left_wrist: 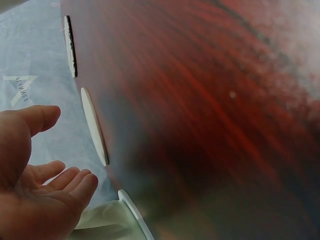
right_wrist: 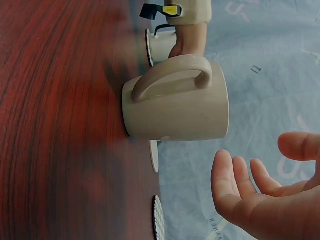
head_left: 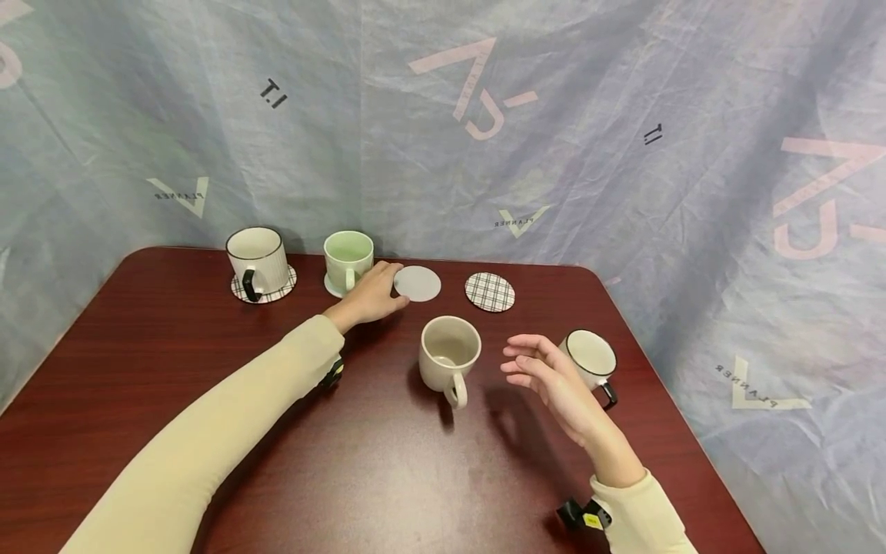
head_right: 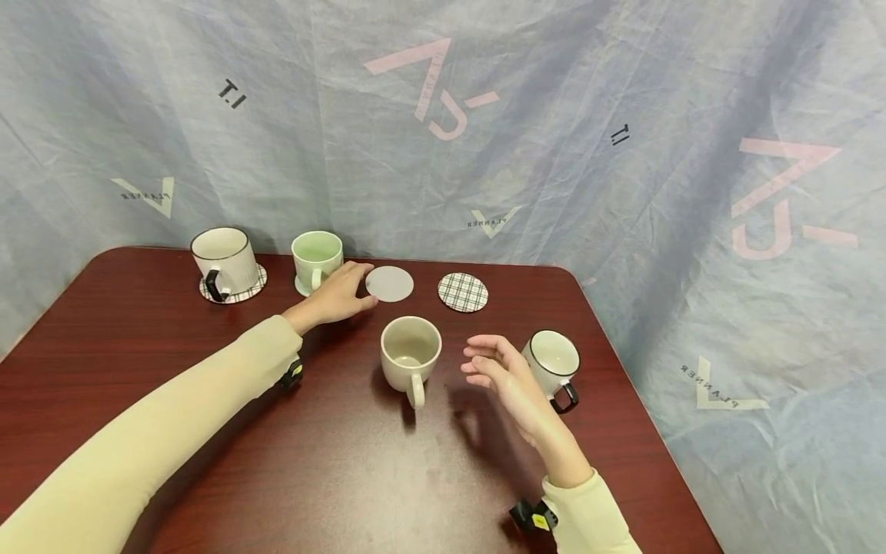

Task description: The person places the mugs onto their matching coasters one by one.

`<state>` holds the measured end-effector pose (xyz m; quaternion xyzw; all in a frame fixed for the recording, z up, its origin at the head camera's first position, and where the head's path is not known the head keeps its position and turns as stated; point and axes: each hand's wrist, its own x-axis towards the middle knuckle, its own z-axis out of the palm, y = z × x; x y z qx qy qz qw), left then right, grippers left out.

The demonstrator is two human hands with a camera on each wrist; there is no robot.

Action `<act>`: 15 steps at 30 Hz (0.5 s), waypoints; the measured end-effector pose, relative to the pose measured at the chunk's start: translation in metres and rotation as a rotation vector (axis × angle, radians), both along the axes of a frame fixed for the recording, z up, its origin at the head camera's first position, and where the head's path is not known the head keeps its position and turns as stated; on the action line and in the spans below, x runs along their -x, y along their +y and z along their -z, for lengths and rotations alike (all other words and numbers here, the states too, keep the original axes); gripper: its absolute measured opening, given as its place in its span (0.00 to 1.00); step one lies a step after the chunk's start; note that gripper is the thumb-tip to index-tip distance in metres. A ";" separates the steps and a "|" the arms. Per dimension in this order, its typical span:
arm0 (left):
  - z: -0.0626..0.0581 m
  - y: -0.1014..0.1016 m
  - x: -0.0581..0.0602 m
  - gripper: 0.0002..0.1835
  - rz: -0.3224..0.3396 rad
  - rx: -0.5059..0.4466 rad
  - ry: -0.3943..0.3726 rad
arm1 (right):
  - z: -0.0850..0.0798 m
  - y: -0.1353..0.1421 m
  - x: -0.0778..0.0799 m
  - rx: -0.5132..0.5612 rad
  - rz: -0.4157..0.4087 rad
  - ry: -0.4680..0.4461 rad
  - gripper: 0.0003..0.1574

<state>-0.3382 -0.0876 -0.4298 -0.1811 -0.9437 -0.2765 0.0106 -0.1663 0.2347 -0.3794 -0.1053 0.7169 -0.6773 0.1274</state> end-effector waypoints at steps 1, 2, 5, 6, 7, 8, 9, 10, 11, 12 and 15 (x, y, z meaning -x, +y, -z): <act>0.001 0.001 0.001 0.39 0.000 0.003 -0.001 | 0.000 0.000 0.000 0.000 0.001 0.000 0.23; 0.001 0.001 0.002 0.39 -0.001 0.004 -0.002 | 0.000 0.000 0.000 0.001 0.002 -0.002 0.24; 0.003 0.003 0.004 0.39 -0.007 0.005 -0.004 | 0.000 0.000 0.000 -0.001 0.002 -0.002 0.25; 0.003 0.003 0.004 0.39 -0.010 0.006 -0.005 | 0.000 0.000 0.000 -0.002 0.002 -0.001 0.25; 0.004 0.004 0.005 0.39 -0.012 0.005 -0.005 | 0.000 0.000 0.001 -0.004 0.002 -0.001 0.25; 0.004 0.004 0.006 0.39 -0.013 0.004 -0.004 | 0.000 0.000 0.001 -0.004 0.003 -0.002 0.26; 0.005 0.004 0.007 0.39 -0.015 0.006 -0.004 | 0.000 0.000 0.001 -0.005 0.005 -0.003 0.26; 0.006 0.004 0.007 0.38 -0.016 0.007 -0.005 | 0.000 0.000 0.001 -0.005 0.006 -0.004 0.26; 0.007 0.004 0.008 0.38 -0.017 0.010 -0.007 | 0.000 0.000 0.002 -0.004 0.008 -0.006 0.26; 0.008 0.003 0.009 0.38 -0.017 0.012 -0.008 | 0.000 0.000 0.002 -0.004 0.007 -0.007 0.25; 0.010 0.003 0.010 0.39 -0.020 0.022 -0.014 | 0.001 0.000 0.002 -0.007 0.004 -0.011 0.24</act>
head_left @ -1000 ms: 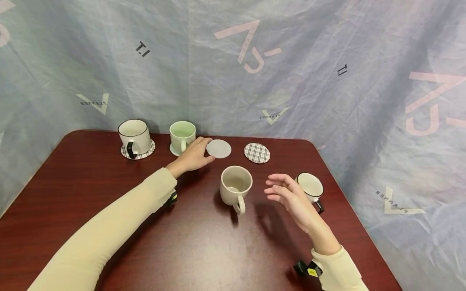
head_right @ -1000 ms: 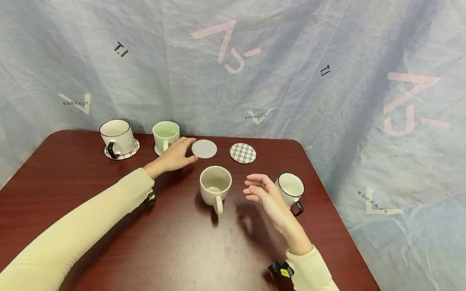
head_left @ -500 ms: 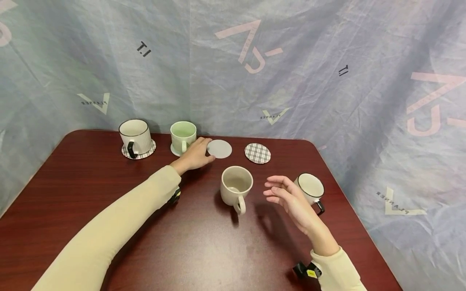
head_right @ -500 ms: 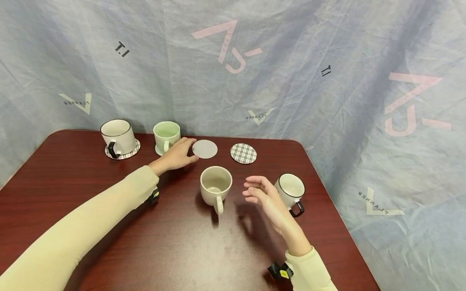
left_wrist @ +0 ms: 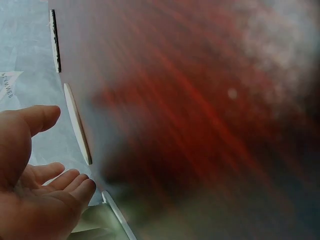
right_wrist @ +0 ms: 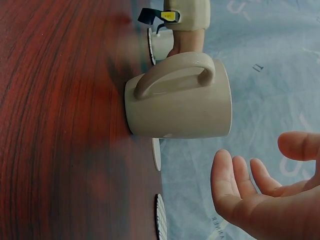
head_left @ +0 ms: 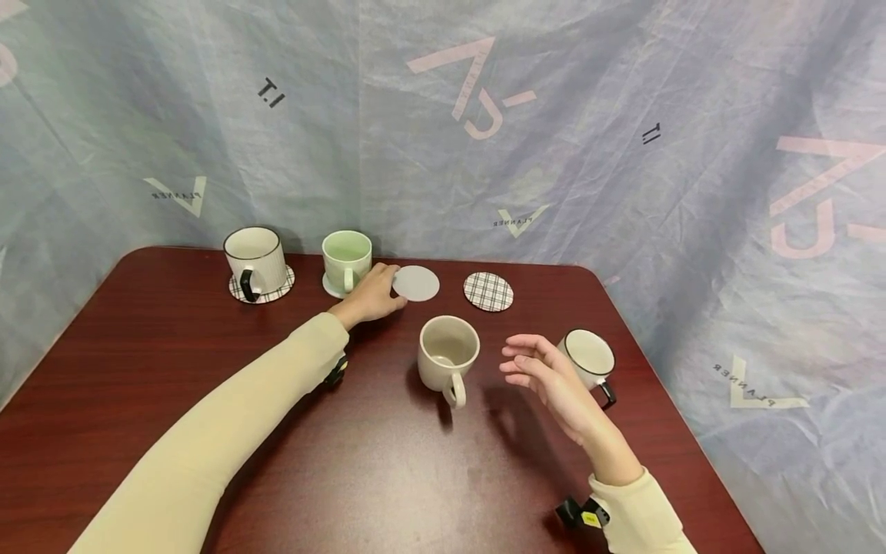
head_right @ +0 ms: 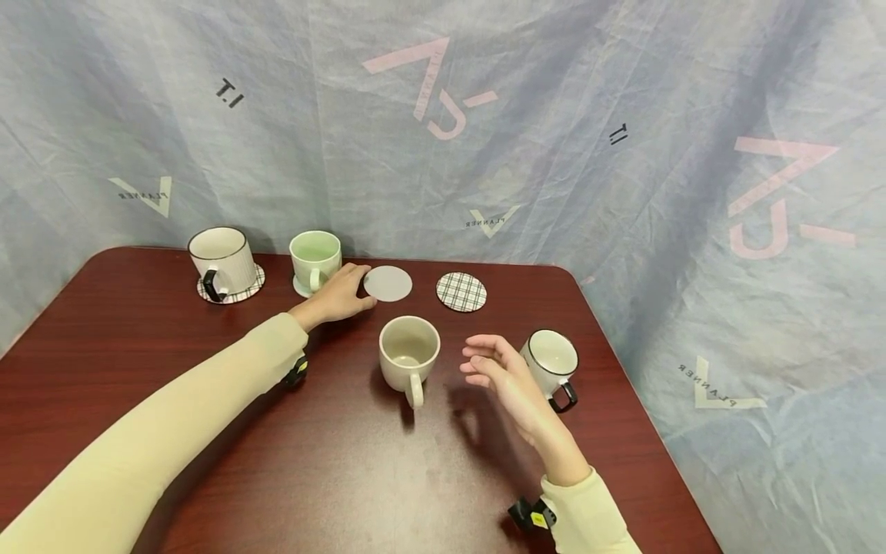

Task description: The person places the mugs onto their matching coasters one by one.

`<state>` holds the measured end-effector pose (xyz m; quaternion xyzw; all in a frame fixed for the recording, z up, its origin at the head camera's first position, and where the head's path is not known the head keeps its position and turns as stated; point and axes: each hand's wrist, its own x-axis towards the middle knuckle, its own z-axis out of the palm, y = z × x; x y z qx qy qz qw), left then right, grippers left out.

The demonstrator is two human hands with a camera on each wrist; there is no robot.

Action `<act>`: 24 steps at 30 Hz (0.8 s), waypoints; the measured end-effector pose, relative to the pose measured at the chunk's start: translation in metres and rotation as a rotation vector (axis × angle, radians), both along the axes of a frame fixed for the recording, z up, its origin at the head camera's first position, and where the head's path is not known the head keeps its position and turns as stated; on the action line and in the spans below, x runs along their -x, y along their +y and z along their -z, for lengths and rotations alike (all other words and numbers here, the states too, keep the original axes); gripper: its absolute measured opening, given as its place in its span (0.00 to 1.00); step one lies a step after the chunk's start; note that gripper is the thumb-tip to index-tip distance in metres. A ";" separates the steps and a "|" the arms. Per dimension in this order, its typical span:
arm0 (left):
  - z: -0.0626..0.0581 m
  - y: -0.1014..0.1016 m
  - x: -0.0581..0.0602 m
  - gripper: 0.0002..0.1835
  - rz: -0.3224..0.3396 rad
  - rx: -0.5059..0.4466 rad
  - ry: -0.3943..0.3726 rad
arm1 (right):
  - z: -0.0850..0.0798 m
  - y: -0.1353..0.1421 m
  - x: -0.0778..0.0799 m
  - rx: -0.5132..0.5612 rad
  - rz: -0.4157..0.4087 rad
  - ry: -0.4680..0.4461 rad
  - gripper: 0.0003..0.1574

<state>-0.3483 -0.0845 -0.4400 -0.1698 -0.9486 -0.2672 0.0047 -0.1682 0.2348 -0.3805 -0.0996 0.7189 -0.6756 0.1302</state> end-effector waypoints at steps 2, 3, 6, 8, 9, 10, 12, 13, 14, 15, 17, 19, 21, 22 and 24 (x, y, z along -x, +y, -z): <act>0.001 0.000 0.001 0.40 -0.003 0.003 -0.004 | 0.000 0.000 0.000 -0.001 -0.002 -0.001 0.23; 0.002 0.000 0.002 0.40 -0.004 0.003 -0.004 | 0.001 0.000 0.000 -0.002 -0.003 -0.001 0.23; 0.002 0.001 0.003 0.41 -0.007 0.012 -0.009 | 0.001 -0.001 0.001 -0.002 -0.001 0.000 0.23; 0.003 0.001 0.004 0.41 -0.007 0.022 -0.016 | 0.001 -0.001 0.001 -0.001 -0.002 0.001 0.23; 0.003 0.002 0.004 0.41 -0.006 0.028 -0.021 | 0.001 -0.001 0.001 -0.001 -0.003 0.001 0.23; 0.004 0.002 0.004 0.41 -0.005 0.035 -0.027 | 0.002 -0.001 0.001 -0.002 -0.004 0.001 0.23; 0.004 0.002 0.005 0.41 -0.004 0.043 -0.040 | 0.002 -0.001 0.001 -0.004 -0.007 0.001 0.23; 0.005 0.002 0.005 0.41 -0.004 0.044 -0.047 | 0.002 -0.001 0.001 -0.005 -0.008 0.000 0.24; 0.005 0.002 0.005 0.41 -0.004 0.045 -0.053 | 0.002 -0.001 0.002 -0.005 -0.010 0.000 0.24; 0.005 0.003 0.005 0.41 -0.005 0.046 -0.059 | 0.002 -0.001 0.002 -0.005 -0.011 0.000 0.24; 0.005 0.003 0.006 0.41 -0.005 0.051 -0.065 | 0.003 -0.002 0.002 -0.007 -0.012 0.003 0.25; 0.006 0.003 0.008 0.41 -0.003 0.060 -0.065 | 0.003 -0.002 0.002 -0.005 -0.013 0.003 0.25; 0.008 0.004 0.010 0.40 -0.006 0.069 -0.067 | 0.003 -0.002 0.003 -0.004 -0.014 0.003 0.25; 0.009 0.004 0.011 0.41 -0.008 0.075 -0.069 | 0.004 -0.002 0.003 -0.004 -0.014 0.002 0.25; 0.010 0.005 0.012 0.41 -0.016 0.081 -0.073 | 0.004 -0.003 0.003 -0.002 -0.015 0.000 0.25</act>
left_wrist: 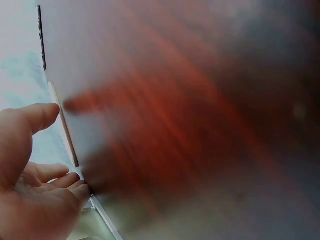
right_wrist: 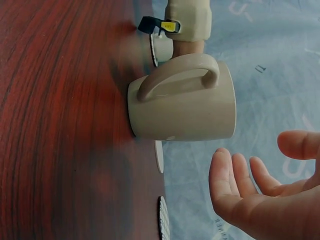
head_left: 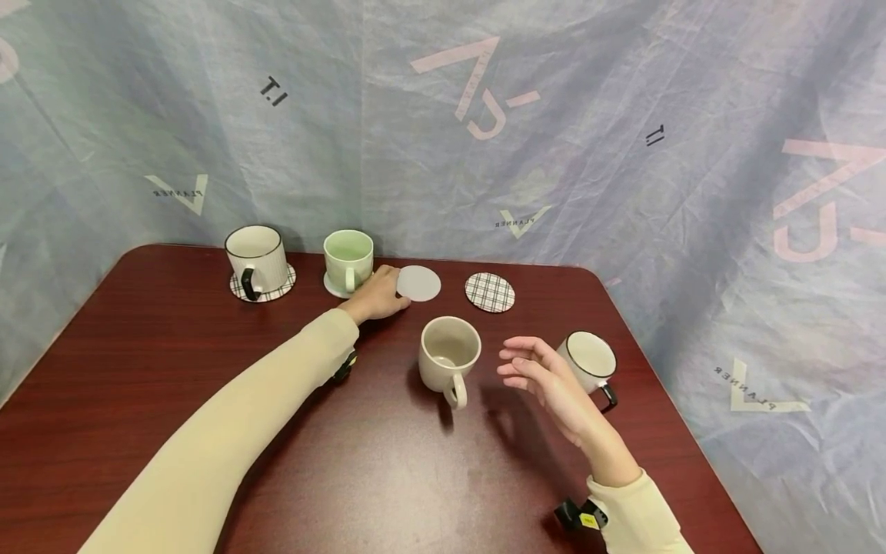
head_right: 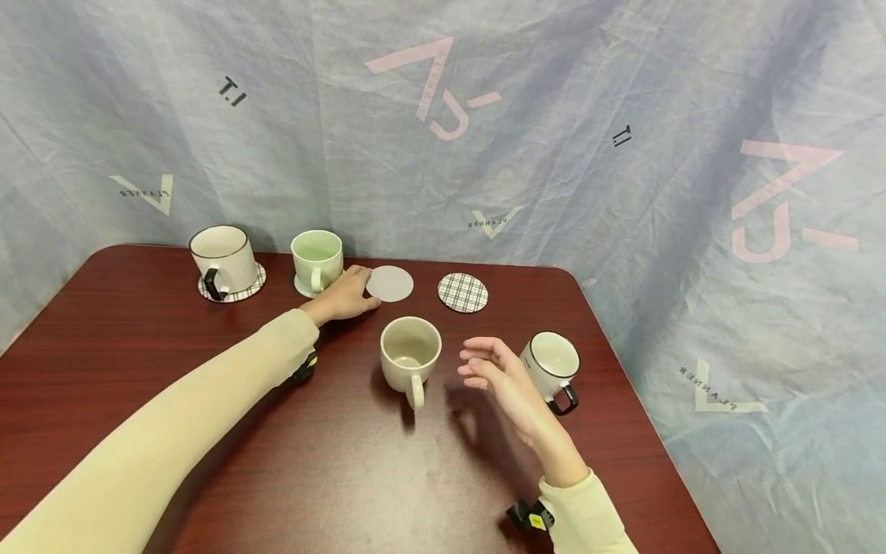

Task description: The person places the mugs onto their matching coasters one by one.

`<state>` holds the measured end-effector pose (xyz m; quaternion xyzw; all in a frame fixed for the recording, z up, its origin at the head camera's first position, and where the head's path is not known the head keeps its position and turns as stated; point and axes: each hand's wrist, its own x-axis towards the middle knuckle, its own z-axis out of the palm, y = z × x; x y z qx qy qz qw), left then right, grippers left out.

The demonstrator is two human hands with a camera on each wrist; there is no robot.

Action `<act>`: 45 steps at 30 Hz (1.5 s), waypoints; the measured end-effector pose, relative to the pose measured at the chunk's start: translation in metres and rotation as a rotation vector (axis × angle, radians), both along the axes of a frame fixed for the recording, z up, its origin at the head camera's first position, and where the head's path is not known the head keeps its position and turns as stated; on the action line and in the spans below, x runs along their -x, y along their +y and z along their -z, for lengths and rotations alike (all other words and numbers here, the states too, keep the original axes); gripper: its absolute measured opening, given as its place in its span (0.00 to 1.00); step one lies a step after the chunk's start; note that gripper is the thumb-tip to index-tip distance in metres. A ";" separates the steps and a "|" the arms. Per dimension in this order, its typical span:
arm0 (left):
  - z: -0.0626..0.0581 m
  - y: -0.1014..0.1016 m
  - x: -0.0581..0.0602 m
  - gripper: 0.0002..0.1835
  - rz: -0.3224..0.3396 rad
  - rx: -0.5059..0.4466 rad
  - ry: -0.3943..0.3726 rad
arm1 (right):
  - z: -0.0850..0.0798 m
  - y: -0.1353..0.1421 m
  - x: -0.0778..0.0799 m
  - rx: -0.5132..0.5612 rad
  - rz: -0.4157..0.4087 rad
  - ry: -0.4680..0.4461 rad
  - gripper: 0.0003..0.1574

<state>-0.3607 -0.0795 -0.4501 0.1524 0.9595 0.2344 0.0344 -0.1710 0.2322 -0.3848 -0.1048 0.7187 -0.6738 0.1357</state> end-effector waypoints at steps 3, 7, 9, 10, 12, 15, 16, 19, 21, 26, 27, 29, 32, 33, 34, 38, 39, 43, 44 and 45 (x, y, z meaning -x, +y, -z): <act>0.001 0.000 0.000 0.40 -0.014 0.010 -0.005 | 0.000 -0.001 0.000 -0.004 -0.003 -0.003 0.24; -0.001 0.000 -0.001 0.40 -0.024 0.022 -0.003 | 0.001 -0.002 -0.001 -0.011 -0.007 -0.008 0.24; -0.002 -0.001 -0.001 0.40 -0.026 0.029 -0.003 | 0.003 -0.003 -0.001 -0.017 -0.012 -0.012 0.23; -0.002 -0.001 -0.001 0.40 -0.027 0.033 -0.005 | 0.003 -0.003 -0.001 -0.020 -0.013 -0.014 0.23; -0.002 -0.002 -0.001 0.40 -0.028 0.041 -0.007 | 0.004 -0.004 -0.002 -0.028 -0.017 -0.017 0.24; -0.002 -0.003 -0.001 0.40 -0.031 0.043 -0.018 | 0.006 -0.006 -0.003 -0.037 -0.018 -0.019 0.26; -0.002 -0.003 0.000 0.40 -0.033 0.042 -0.021 | 0.006 -0.006 -0.003 -0.040 -0.017 -0.021 0.26; -0.002 -0.002 0.000 0.40 -0.039 0.043 -0.027 | 0.008 -0.006 -0.004 -0.047 -0.019 -0.025 0.27; -0.003 -0.001 0.000 0.40 -0.040 0.045 -0.022 | 0.010 -0.006 -0.004 -0.053 -0.023 -0.028 0.27; -0.003 0.001 -0.002 0.40 -0.041 0.042 -0.015 | 0.012 -0.008 -0.005 -0.061 -0.035 -0.030 0.25; -0.004 0.001 -0.003 0.40 -0.044 0.040 -0.017 | 0.012 -0.008 -0.006 -0.063 -0.037 -0.030 0.25; -0.004 0.002 -0.003 0.40 -0.049 0.041 -0.019 | 0.013 -0.010 -0.006 -0.062 -0.045 -0.029 0.25; -0.003 0.004 -0.004 0.39 -0.057 0.041 -0.022 | 0.014 -0.012 -0.007 -0.068 -0.062 -0.025 0.26; -0.003 0.004 -0.004 0.39 -0.058 0.041 -0.022 | 0.014 -0.013 -0.007 -0.076 -0.068 -0.022 0.26; -0.003 0.004 -0.003 0.39 -0.058 0.042 -0.023 | 0.014 -0.014 -0.007 -0.081 -0.074 -0.021 0.26; -0.003 0.004 -0.002 0.40 -0.058 0.037 -0.029 | 0.016 -0.017 -0.008 -0.113 -0.094 -0.015 0.27; -0.003 0.004 -0.002 0.40 -0.057 0.034 -0.030 | 0.016 -0.017 -0.008 -0.121 -0.099 -0.014 0.27; -0.004 0.004 -0.001 0.40 -0.059 0.026 -0.041 | 0.018 -0.019 -0.008 -0.138 -0.118 -0.015 0.27; -0.004 0.004 -0.001 0.40 -0.060 0.024 -0.042 | 0.019 -0.020 -0.008 -0.140 -0.122 -0.015 0.27; -0.004 0.004 -0.001 0.40 -0.061 0.023 -0.042 | 0.019 -0.020 -0.008 -0.143 -0.127 -0.013 0.27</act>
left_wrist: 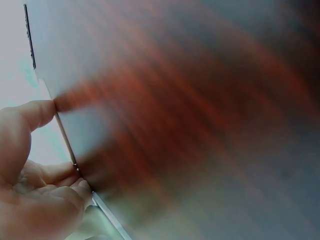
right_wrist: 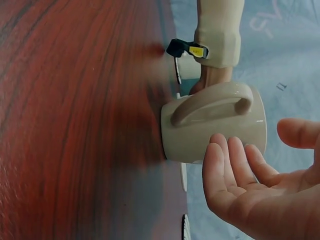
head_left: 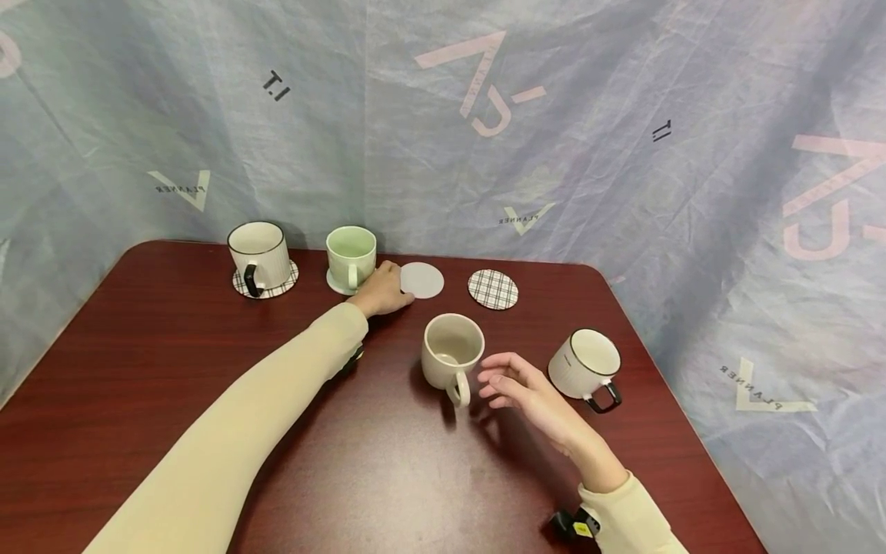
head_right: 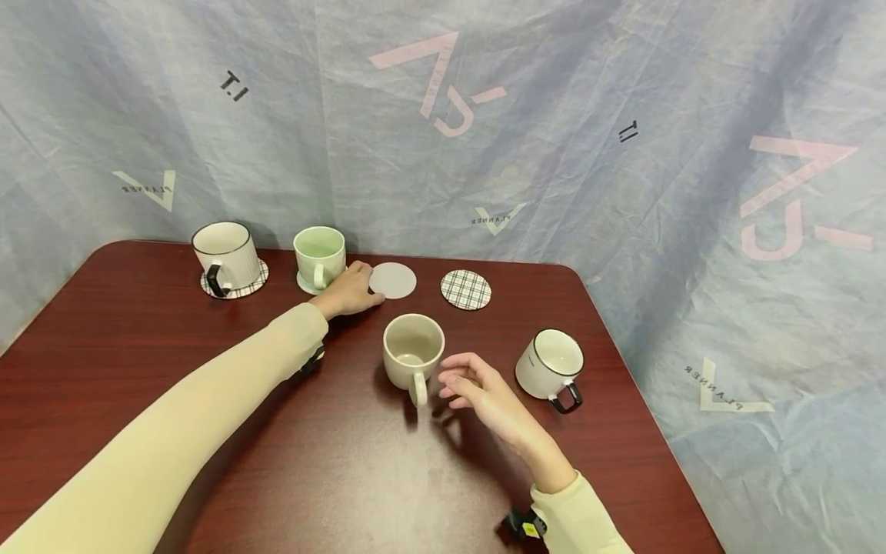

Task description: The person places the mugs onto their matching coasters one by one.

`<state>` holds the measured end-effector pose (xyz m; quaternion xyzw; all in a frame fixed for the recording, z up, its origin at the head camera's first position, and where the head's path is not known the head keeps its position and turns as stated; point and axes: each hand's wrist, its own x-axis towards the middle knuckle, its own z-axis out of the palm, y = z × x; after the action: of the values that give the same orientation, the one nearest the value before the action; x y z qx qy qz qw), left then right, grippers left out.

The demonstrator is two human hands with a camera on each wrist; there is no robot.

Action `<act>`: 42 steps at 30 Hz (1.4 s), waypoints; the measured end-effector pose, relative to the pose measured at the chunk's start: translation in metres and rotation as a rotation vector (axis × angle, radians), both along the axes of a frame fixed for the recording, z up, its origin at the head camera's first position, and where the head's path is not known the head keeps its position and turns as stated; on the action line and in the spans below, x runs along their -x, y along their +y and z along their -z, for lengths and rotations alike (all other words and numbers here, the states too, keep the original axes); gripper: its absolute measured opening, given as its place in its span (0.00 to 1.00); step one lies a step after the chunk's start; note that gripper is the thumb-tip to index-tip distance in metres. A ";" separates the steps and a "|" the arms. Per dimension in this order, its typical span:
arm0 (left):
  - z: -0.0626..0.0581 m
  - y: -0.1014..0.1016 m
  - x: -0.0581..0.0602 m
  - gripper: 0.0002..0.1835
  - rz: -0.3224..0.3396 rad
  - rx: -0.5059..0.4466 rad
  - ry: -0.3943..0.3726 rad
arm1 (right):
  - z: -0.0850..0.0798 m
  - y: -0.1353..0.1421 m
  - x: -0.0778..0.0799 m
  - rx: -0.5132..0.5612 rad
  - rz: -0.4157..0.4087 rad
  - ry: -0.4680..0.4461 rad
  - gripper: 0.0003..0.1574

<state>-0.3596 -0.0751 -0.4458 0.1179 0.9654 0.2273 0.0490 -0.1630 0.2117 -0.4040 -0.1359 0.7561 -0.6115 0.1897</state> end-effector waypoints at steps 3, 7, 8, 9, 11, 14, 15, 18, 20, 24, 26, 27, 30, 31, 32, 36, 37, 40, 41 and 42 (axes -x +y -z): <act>-0.001 0.000 0.000 0.40 -0.003 -0.004 0.003 | 0.002 -0.002 0.000 -0.008 -0.014 0.007 0.27; -0.001 0.000 0.000 0.40 -0.003 0.003 0.003 | 0.005 -0.006 -0.001 -0.011 -0.029 0.002 0.24; -0.001 0.000 0.000 0.40 -0.002 0.005 0.004 | 0.005 -0.007 -0.001 -0.009 -0.031 -0.002 0.24; -0.001 0.000 0.000 0.40 0.000 0.007 0.005 | 0.006 -0.008 -0.001 -0.007 -0.031 -0.008 0.23; -0.001 0.000 0.001 0.39 0.003 0.009 0.008 | 0.007 -0.010 -0.001 -0.002 -0.029 -0.019 0.22; -0.002 0.000 0.000 0.39 0.004 0.008 0.011 | 0.007 -0.013 -0.002 0.001 -0.035 -0.021 0.22; -0.002 0.000 0.000 0.39 0.004 0.007 0.011 | 0.008 -0.014 -0.003 0.001 -0.039 -0.018 0.22; -0.003 0.000 0.000 0.39 0.005 0.007 0.012 | 0.008 -0.017 -0.003 0.001 -0.052 -0.016 0.21; -0.003 0.000 0.000 0.39 0.007 0.006 0.012 | 0.008 -0.019 -0.003 0.006 -0.055 -0.022 0.20; -0.002 -0.001 0.001 0.39 0.008 0.004 0.012 | 0.009 -0.021 -0.004 0.011 -0.059 -0.035 0.20; -0.002 -0.001 0.001 0.39 0.008 0.004 0.009 | 0.009 -0.021 -0.004 0.015 -0.064 -0.046 0.22; -0.002 -0.001 0.001 0.39 0.006 0.004 0.008 | 0.010 -0.021 -0.004 0.019 -0.068 -0.049 0.22; -0.001 -0.001 0.001 0.39 0.004 0.004 0.011 | 0.011 -0.023 -0.004 0.033 -0.080 -0.065 0.25; -0.001 -0.001 0.001 0.39 0.002 0.004 0.013 | 0.011 -0.023 -0.004 0.037 -0.081 -0.068 0.25; 0.000 -0.001 0.002 0.39 0.001 0.005 0.015 | 0.012 -0.023 -0.004 0.041 -0.082 -0.072 0.26; 0.001 0.000 0.002 0.39 -0.004 0.003 0.018 | 0.014 -0.024 -0.004 0.056 -0.084 -0.090 0.27; 0.002 0.000 0.002 0.39 -0.005 0.002 0.018 | 0.014 -0.025 -0.004 0.057 -0.085 -0.095 0.28; 0.002 0.000 0.002 0.39 -0.003 0.013 0.015 | 0.016 -0.027 -0.003 0.060 -0.097 -0.098 0.28; 0.002 0.000 0.002 0.39 -0.002 0.016 0.012 | 0.016 -0.028 -0.003 0.058 -0.098 -0.098 0.28; 0.002 0.000 0.002 0.39 0.000 0.020 0.009 | 0.017 -0.028 -0.003 0.057 -0.102 -0.095 0.27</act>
<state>-0.3614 -0.0749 -0.4478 0.1184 0.9679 0.2171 0.0458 -0.1603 0.1833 -0.4209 -0.1502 0.7206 -0.6281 0.2523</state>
